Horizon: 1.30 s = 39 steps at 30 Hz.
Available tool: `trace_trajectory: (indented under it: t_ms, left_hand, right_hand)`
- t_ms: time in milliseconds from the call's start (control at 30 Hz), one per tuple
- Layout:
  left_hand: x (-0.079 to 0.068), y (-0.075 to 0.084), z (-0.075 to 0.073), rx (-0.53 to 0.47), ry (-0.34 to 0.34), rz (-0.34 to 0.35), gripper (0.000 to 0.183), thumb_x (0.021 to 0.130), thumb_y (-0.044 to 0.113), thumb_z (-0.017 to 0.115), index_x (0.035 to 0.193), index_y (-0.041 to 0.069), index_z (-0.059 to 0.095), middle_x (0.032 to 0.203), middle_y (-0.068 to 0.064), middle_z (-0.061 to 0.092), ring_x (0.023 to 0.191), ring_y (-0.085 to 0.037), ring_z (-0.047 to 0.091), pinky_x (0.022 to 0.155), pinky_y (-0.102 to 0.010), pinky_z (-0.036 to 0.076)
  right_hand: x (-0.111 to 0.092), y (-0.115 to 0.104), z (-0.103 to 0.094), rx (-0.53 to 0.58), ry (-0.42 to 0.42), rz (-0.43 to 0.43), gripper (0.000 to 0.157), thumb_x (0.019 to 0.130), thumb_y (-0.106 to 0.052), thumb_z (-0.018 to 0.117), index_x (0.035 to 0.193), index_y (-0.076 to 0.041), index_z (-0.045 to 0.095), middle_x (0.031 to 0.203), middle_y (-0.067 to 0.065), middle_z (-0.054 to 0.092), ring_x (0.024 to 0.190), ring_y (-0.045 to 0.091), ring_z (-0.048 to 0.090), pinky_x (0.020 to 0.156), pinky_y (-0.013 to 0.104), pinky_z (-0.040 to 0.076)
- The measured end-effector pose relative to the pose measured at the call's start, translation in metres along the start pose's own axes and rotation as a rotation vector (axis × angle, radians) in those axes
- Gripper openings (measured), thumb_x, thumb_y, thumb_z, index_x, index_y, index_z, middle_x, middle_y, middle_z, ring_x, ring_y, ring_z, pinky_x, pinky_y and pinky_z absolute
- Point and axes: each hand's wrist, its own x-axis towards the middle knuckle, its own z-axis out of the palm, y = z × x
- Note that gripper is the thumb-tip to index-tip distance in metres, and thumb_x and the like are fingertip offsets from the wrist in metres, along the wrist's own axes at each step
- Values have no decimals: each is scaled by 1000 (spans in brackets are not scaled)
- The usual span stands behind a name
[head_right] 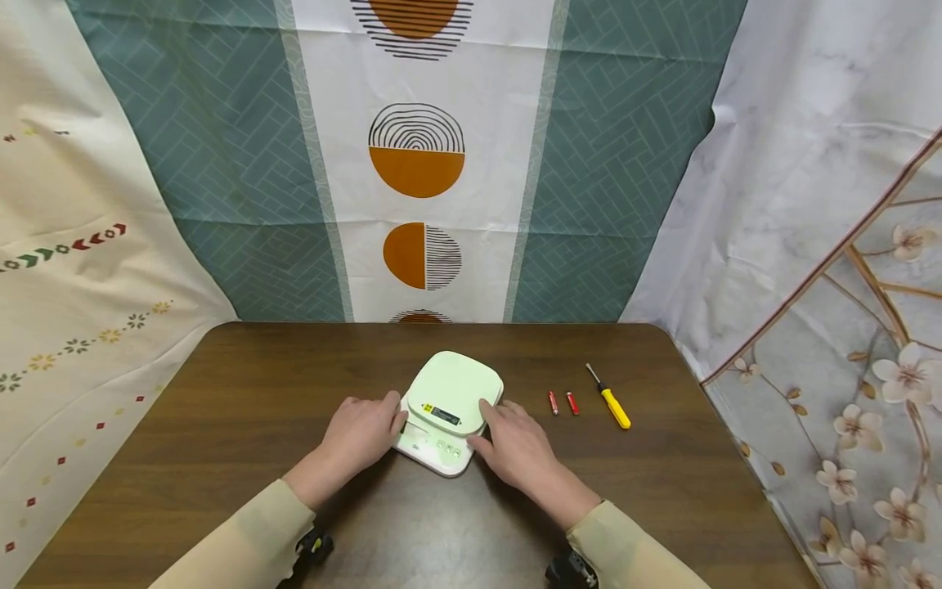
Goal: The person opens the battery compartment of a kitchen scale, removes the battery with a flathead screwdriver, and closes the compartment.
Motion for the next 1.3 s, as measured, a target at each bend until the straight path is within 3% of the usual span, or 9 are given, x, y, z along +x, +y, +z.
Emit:
trace_trajectory:
  t_ms: [167, 267, 400, 500, 700, 800, 900, 967, 1300]
  left_hand:
    - [-4, 3, -2, -13, -51, 21, 32, 107, 31, 74, 93, 7, 59, 67, -4, 60, 69, -33, 69, 84, -55, 54]
    - [-5, 3, -6, -52, -123, 19, 37, 106, 38, 76, 100, 4, 61, 77, -6, 65, 76, -33, 69, 83, -54, 53]
    - [-7, 2, -13, -119, -234, 7, 54, 100, 50, 81, 115, 0, 63, 92, -7, 69, 81, -30, 65, 84, -53, 52]
    - [-9, 0, -17, -172, -281, 15, 66, 92, 56, 88, 119, 1, 64, 95, -5, 67, 80, -26, 60, 84, -53, 51]
    - [-15, -1, -17, -190, -253, 58, 68, 83, 53, 96, 115, 3, 63, 99, -6, 62, 89, -28, 57, 89, -55, 51]
    - [-17, 1, -16, -167, -215, 49, 72, 84, 52, 97, 123, -1, 66, 128, -18, 63, 116, -39, 61, 104, -60, 50]
    - [-18, 3, -16, -186, -210, 25, 76, 85, 51, 96, 130, -3, 67, 160, -29, 48, 146, -50, 48, 118, -68, 39]
    - [-18, 3, -16, -201, -223, 19, 78, 87, 50, 95, 133, -5, 66, 170, -31, 38, 156, -52, 37, 123, -71, 33]
    - [-19, 5, -11, -223, -251, 15, 85, 89, 50, 93, 142, -9, 60, 166, -30, 45, 160, -50, 33, 126, -73, 27]
  right_hand:
    - [2, -1, -1, 51, -35, 15, 69, 104, -37, 80, 159, -1, 57, 156, 23, 61, 151, 45, 49, 118, 63, 46]
    - [5, -1, -1, 74, -50, 12, 68, 105, -37, 78, 159, -2, 56, 158, 23, 59, 153, 46, 46, 120, 63, 43]
    - [9, 1, -1, 109, -57, -4, 67, 105, -37, 78, 159, -1, 57, 158, 24, 59, 154, 47, 45, 121, 63, 42]
    - [13, 4, -1, 143, -66, -6, 68, 105, -37, 78, 160, -2, 56, 159, 23, 58, 156, 46, 43, 122, 63, 40]
    - [20, 11, 1, 182, -106, -2, 84, 99, -42, 85, 166, -6, 50, 166, 24, 50, 162, 43, 33, 125, 64, 36]
    - [23, 12, 1, 191, -140, -1, 98, 92, -48, 91, 169, -9, 45, 170, 25, 43, 165, 41, 27, 126, 65, 34]
    - [25, 14, 1, 193, -174, -12, 110, 85, -52, 96, 172, -11, 41, 174, 25, 36, 167, 40, 20, 127, 64, 32]
    - [26, 15, 1, 194, -190, -24, 115, 82, -52, 98, 172, -12, 39, 176, 25, 33, 168, 40, 18, 127, 64, 32]
    - [32, 22, 1, 197, -230, -68, 122, 79, -52, 100, 174, -13, 35, 178, 25, 27, 169, 41, 12, 128, 65, 30]
